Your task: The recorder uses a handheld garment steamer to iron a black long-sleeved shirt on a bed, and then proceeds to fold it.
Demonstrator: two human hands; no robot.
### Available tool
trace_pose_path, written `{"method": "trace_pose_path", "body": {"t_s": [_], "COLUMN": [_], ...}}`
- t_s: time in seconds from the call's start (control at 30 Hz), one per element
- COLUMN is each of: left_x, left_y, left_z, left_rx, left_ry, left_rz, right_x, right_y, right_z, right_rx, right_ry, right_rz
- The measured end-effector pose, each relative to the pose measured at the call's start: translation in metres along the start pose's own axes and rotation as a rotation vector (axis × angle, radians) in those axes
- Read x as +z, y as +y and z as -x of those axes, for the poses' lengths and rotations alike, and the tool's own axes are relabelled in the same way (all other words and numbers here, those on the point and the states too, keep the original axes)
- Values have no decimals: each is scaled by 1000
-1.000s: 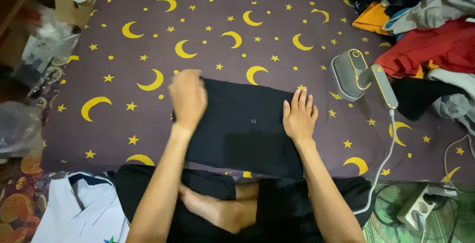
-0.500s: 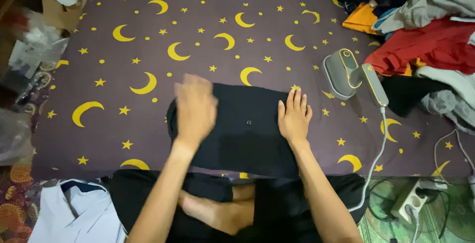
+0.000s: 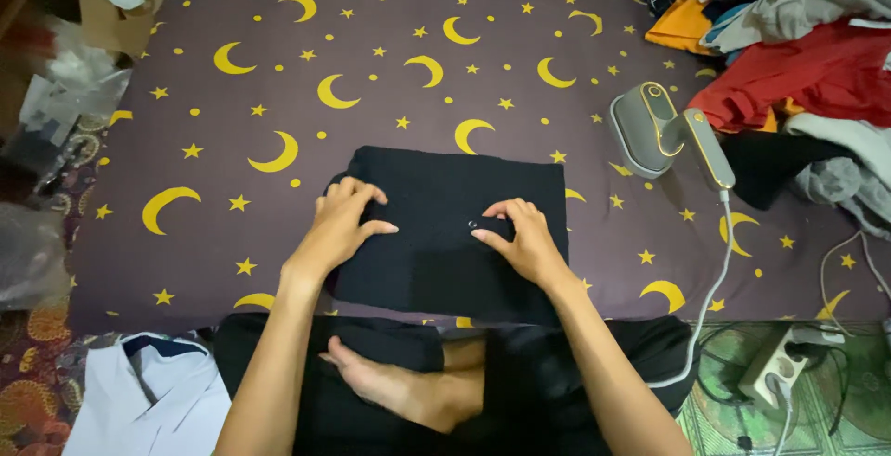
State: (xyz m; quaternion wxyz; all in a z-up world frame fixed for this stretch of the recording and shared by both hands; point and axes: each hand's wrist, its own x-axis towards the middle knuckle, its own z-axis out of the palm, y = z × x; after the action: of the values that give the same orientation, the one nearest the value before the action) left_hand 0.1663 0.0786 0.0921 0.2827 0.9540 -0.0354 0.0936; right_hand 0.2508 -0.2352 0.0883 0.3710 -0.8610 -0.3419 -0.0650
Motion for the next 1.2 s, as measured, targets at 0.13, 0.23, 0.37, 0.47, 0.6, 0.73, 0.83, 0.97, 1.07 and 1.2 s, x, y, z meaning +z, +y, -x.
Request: {"method": "trace_pose_path", "body": {"t_s": [0.13,0.23,0.37,0.47,0.6,0.73,0.83,0.97,1.07,1.2], "left_x": [3,-3,-1,-10,-18,-2,-9,-27,-29,-9], "left_y": [1,6,5,13,27,15,15,22,24,18], "left_z": [-9,-21,-22,-17,-8,-2,-3,-14,-18,-13], "left_rx": [101,-42,10,72,242,160,173,140,-31,-143], "left_ry": [-51,-229,-220,-98,22,-29,19,22,5,-28], "left_rz": [1,2,30,21,7,-16,94,155,336,32], "right_x": [4,9,8,7,7,8,5,6,8,5], "right_y": [7,14,8,4,3,4,1,0,-1,-14], "right_z": [1,4,6,7,6,7,7,5,8,11], "right_rx": [178,223,239,205,214,197,146,185,205,37], "right_ry": [-86,-82,-70,-31,-55,-38,-32,-60,-82,47], "right_rz": [-17,-73,-59,-76,-42,-57,-37,-36,12,93]}}
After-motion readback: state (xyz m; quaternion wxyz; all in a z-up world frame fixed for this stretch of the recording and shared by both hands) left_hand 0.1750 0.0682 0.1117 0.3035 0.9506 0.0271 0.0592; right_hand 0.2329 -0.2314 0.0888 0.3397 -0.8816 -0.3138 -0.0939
